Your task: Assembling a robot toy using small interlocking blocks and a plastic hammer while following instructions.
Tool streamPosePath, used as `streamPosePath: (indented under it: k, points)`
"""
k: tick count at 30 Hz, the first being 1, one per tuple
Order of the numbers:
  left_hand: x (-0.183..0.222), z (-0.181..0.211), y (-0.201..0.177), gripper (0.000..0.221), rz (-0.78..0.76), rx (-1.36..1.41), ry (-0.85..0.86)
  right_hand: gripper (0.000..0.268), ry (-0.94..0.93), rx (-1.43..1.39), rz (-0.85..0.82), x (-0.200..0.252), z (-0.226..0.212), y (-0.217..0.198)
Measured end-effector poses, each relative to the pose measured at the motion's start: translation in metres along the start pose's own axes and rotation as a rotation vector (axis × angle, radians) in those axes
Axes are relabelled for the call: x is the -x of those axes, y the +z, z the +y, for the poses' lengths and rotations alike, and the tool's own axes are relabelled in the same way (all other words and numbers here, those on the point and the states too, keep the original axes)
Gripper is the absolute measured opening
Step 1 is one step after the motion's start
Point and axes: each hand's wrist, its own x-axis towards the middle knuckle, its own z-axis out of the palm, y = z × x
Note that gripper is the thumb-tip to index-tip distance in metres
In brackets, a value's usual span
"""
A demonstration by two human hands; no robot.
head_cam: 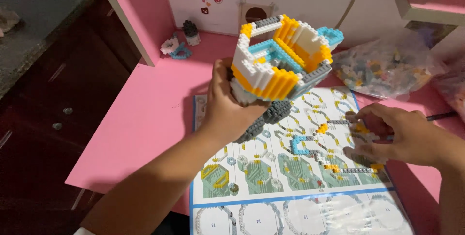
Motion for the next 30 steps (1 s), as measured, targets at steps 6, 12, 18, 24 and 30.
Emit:
streamPosePath:
  k: [6, 12, 18, 24, 30]
  points:
    - [0.000, -0.004, -0.004, 0.075, 0.029, -0.139, 0.097, 0.066, 0.043, -0.164, 0.015, 0.006, -0.011, -0.004]
    - [-0.011, -0.019, -0.008, 0.081, 0.035, -0.193, 0.067, 0.071, 0.059, -0.071, 0.014, 0.007, -0.016, -0.004]
    - [-0.033, -0.062, -0.022, 0.095, -0.083, -0.084, 0.073, 0.075, 0.069, -0.107, 0.001, 0.014, -0.019, -0.009]
    - [-0.046, -0.096, -0.024, 0.080, -0.251, 0.300, 0.007, 0.075, -0.016, 0.028, 0.040, -0.002, -0.006, 0.004]
    - [-0.046, -0.083, -0.024, 0.065, -0.370, 0.170, 0.024, 0.065, 0.015, -0.013, 0.016, -0.004, -0.006, 0.004]
